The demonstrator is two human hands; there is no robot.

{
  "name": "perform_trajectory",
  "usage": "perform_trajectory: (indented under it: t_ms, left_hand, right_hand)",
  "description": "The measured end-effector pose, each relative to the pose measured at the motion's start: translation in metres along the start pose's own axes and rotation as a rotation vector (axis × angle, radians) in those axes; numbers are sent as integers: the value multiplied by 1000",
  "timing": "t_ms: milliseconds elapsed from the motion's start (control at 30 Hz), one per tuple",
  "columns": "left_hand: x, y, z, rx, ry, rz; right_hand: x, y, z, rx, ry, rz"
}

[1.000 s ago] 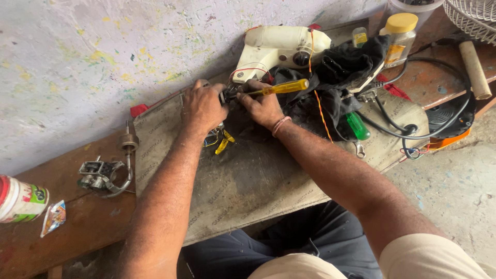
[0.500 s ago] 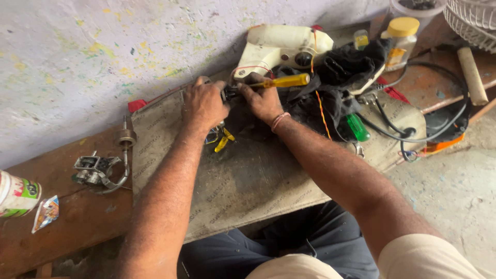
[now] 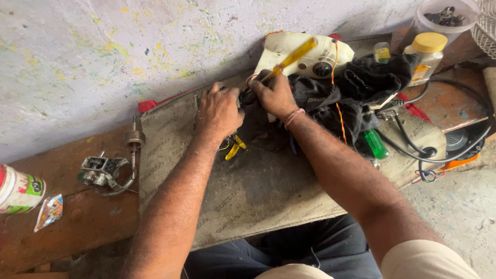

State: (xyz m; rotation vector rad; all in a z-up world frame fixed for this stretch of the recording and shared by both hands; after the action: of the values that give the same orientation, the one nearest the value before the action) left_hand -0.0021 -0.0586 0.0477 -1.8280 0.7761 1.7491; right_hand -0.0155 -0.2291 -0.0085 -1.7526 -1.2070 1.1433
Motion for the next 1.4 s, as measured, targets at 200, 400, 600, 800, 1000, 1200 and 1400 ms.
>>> perform_trajectory:
  t_ms: [200,400,600,800,1000,1200,1400]
  left_hand:
    - [-6,4,4,-4,9,-1]
    - [-6,4,4,17,43,-18]
    - [-3,2,4,19,53,-54]
    - [-6,4,4,2,20,-28]
    - [-6,5,3,-3,-4,3]
    - [0,1,2,-4,19,-63]
    - [-4,3,3,-7,4,-17]
  right_hand:
    - [3,-2,4,-61,-50,35]
    - [10,-3,5,-247,20,153]
    - [16,-2,11,-300,108,358]
    - [5,1,9,-190,168,370]
    - [6,-5,7,-26,17,114]
    - [17,-6,12,-165,111,203]
    - [3,-5,13,-242,173,226]
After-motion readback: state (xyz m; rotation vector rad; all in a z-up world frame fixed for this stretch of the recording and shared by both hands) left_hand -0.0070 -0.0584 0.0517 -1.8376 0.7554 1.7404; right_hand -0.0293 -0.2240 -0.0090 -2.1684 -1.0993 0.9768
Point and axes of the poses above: each hand's wrist, its own z-axis away from the middle knuckle, its own x-axis out of the palm, y = z × x, the point moved 3 cm from there along -z, towards the middle knuckle, and after that the axes turned 15 degrees about -y, right-handed, at the moved point
